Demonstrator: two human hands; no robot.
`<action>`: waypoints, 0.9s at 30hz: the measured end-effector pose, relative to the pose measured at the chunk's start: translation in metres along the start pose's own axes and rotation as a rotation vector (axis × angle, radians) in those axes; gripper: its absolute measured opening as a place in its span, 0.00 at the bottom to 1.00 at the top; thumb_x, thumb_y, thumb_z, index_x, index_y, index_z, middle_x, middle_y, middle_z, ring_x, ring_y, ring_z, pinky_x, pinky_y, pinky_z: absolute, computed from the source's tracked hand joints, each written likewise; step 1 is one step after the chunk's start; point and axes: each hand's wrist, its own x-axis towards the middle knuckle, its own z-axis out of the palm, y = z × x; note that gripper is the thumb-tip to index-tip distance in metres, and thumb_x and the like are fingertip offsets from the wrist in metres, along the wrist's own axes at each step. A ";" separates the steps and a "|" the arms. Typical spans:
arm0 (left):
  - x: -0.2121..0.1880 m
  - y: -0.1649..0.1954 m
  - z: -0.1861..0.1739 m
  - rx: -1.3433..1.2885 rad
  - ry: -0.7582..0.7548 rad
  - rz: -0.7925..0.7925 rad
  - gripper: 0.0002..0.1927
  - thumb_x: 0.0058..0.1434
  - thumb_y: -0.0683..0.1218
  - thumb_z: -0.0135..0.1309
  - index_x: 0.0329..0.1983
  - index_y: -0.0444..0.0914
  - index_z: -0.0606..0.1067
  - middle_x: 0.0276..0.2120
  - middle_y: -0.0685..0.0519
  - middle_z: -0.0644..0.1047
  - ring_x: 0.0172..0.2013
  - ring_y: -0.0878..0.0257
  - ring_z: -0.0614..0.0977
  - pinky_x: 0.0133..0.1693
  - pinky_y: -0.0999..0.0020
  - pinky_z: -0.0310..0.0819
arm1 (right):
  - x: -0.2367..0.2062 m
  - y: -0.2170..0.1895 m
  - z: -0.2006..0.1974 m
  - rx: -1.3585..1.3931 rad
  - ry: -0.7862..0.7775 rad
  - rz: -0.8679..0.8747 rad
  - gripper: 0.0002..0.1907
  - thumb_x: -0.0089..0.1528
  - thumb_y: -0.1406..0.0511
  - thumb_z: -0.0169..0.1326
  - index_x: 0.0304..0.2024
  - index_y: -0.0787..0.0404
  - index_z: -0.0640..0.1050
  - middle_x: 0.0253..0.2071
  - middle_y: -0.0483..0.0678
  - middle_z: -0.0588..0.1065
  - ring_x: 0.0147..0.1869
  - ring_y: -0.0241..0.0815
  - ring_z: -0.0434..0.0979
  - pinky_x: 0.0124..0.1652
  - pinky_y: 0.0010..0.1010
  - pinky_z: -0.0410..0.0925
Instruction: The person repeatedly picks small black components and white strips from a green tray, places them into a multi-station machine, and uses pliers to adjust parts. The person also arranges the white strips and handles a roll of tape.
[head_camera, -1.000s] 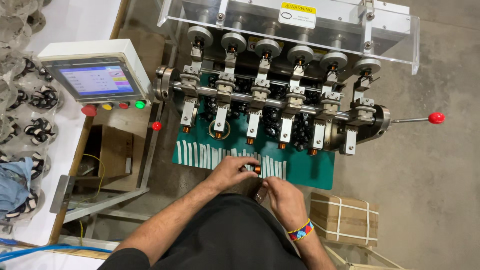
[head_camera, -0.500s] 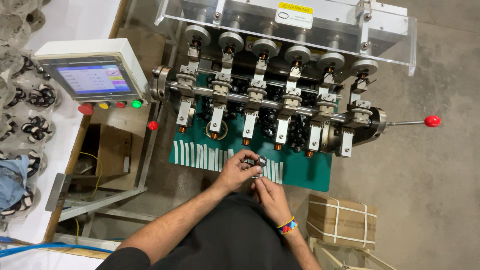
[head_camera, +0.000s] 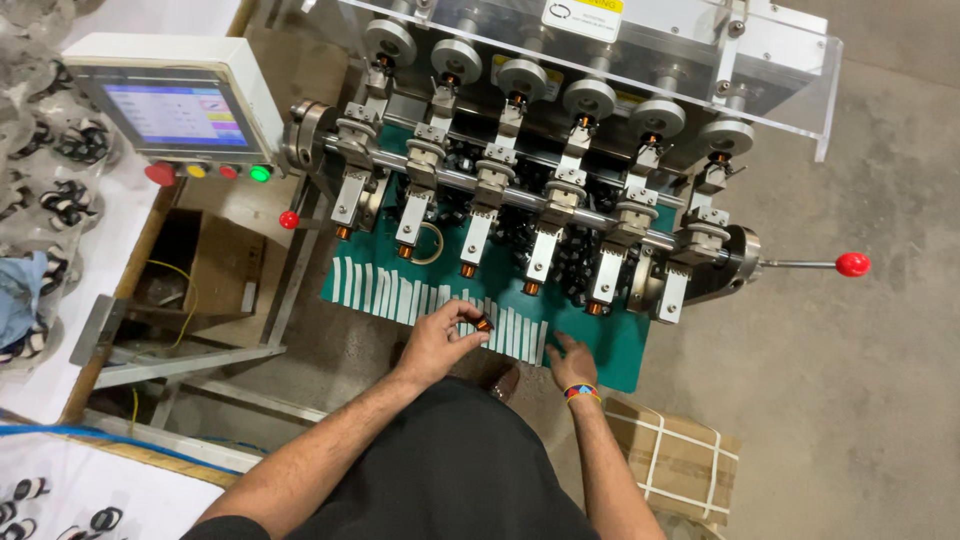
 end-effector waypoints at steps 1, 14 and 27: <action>-0.004 0.002 -0.002 0.049 -0.009 -0.003 0.18 0.58 0.43 0.65 0.50 0.37 0.75 0.41 0.55 0.83 0.20 0.77 0.64 0.25 0.78 0.65 | 0.007 0.004 0.003 0.039 -0.001 0.017 0.20 0.59 0.58 0.63 0.54 0.51 0.81 0.40 0.60 0.77 0.42 0.61 0.79 0.41 0.46 0.72; -0.012 0.020 0.010 0.390 -0.086 -0.064 0.25 0.59 0.48 0.65 0.58 0.41 0.72 0.25 0.51 0.79 0.20 0.63 0.76 0.30 0.60 0.75 | -0.007 -0.016 -0.012 0.063 0.001 -0.296 0.04 0.58 0.66 0.59 0.37 0.57 0.81 0.43 0.57 0.73 0.47 0.61 0.75 0.45 0.46 0.70; 0.010 0.042 0.011 0.548 -0.251 0.458 0.32 0.60 0.45 0.62 0.66 0.41 0.65 0.44 0.44 0.80 0.40 0.46 0.84 0.37 0.55 0.79 | -0.032 -0.115 -0.093 0.305 -0.152 -0.249 0.13 0.64 0.65 0.54 0.50 0.61 0.73 0.55 0.52 0.71 0.48 0.50 0.77 0.46 0.39 0.72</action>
